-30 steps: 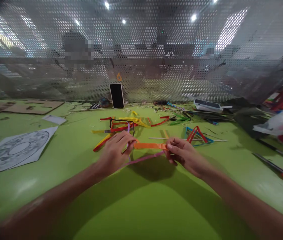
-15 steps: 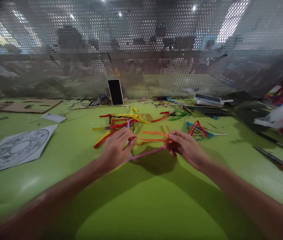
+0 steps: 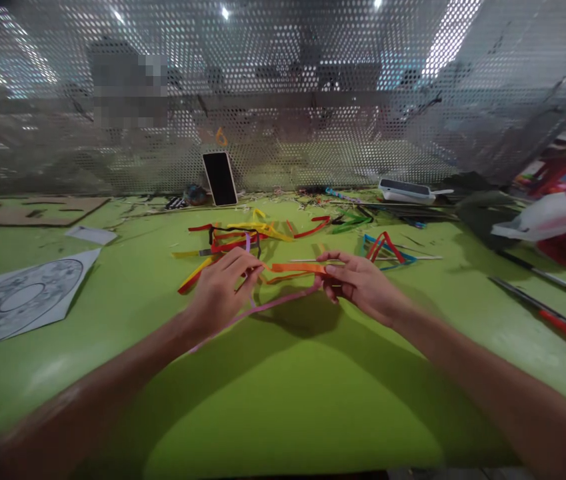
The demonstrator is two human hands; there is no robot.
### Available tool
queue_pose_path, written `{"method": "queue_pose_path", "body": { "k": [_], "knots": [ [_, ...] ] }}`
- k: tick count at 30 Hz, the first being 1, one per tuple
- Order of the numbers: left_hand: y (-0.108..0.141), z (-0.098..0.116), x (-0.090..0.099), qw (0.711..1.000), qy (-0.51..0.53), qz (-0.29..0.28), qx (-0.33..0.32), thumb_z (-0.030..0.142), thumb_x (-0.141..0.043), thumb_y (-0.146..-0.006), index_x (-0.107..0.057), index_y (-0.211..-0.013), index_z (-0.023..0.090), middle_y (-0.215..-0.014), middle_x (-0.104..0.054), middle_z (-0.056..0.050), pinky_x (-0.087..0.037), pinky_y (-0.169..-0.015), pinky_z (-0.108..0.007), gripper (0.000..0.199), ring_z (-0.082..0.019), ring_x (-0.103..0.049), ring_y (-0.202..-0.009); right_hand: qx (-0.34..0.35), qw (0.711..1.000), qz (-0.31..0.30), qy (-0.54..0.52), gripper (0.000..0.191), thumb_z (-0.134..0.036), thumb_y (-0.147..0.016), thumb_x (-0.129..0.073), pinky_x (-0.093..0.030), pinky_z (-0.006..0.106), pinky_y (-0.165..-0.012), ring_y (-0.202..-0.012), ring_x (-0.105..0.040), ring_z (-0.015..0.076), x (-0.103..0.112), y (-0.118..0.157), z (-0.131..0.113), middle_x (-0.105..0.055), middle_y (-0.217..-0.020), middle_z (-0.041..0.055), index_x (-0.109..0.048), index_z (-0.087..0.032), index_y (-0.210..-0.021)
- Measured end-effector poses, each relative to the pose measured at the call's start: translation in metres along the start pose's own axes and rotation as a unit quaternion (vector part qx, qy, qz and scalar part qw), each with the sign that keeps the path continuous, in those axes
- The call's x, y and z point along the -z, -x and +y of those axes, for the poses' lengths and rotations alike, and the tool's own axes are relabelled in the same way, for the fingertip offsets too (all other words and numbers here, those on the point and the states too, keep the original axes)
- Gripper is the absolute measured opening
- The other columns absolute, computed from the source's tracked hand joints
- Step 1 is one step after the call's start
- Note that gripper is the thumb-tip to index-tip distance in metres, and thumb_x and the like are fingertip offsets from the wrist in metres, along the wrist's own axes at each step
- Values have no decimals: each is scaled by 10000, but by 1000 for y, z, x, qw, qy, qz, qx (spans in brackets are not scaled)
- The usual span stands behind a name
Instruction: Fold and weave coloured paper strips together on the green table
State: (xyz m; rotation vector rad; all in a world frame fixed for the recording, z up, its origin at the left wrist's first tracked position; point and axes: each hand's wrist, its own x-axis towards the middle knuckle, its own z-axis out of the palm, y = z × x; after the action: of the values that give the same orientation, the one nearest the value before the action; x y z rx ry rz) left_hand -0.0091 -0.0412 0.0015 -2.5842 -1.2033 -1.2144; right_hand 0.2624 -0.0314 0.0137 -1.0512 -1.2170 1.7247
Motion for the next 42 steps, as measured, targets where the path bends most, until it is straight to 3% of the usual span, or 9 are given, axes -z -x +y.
{"method": "queue_pose_path", "body": {
  "k": [7, 13, 22, 30, 37, 42],
  "knots": [
    [0, -3, -1, 1000, -3, 2, 7, 162, -502, -984, -622, -941, 115, -893, -642, -60, -528, -685, -265, 136, -139, -597, -784, 2, 999, -46, -24, 281, -280, -890, -691, -513, 280, -622, -677, -642, 139, 7, 0, 2, -721, -899, 63, -639, -194, -1152],
    [-1, -2, 0, 1000, -2, -12, 15, 143, -520, -974, -619, -944, 112, -896, -641, -60, -531, -673, -264, 108, -137, -602, -766, 7, 997, -53, -50, 337, -447, -940, -594, -514, 294, -582, -707, -647, 172, 6, -1, -2, -700, -889, 74, -658, -190, -1149],
    [1, -3, 0, 1000, -12, -2, 17, 140, -522, -956, -616, -929, 133, -870, -628, -49, -506, -684, -265, 98, -133, -582, -745, 2, 999, -54, -9, 233, -354, -917, -657, -520, 299, -643, -737, -648, 156, 6, -1, 5, -695, -915, 61, -682, -191, -1082],
    [1, -2, -2, 996, 63, 35, 44, 125, -546, -908, -592, -850, 142, -810, -597, -18, -473, -606, -232, 76, -88, -542, -625, 23, 997, -49, 61, 205, -342, -842, -742, -526, 289, -659, -729, -653, 148, 4, 0, 5, -703, -871, 55, -719, -180, -964],
    [2, 8, -6, 986, 105, 34, 126, 121, -562, -826, -517, -736, 167, -637, -550, 28, -406, -521, -214, 110, -84, -483, -541, 67, 976, -72, 197, 463, -345, -840, -739, -556, 302, -673, -708, -650, 142, -3, 3, 11, -712, -937, 57, -641, -224, -1276],
    [8, 19, -8, 988, 81, 20, 133, 150, -548, -835, -471, -707, 180, -588, -488, 46, -326, -483, -215, 152, -80, -415, -504, 54, 971, -143, 185, 600, -362, -928, -640, -562, 309, -754, -766, -665, 132, -12, 10, 21, -702, -1045, 47, -437, -301, -1490]
  ]
}}
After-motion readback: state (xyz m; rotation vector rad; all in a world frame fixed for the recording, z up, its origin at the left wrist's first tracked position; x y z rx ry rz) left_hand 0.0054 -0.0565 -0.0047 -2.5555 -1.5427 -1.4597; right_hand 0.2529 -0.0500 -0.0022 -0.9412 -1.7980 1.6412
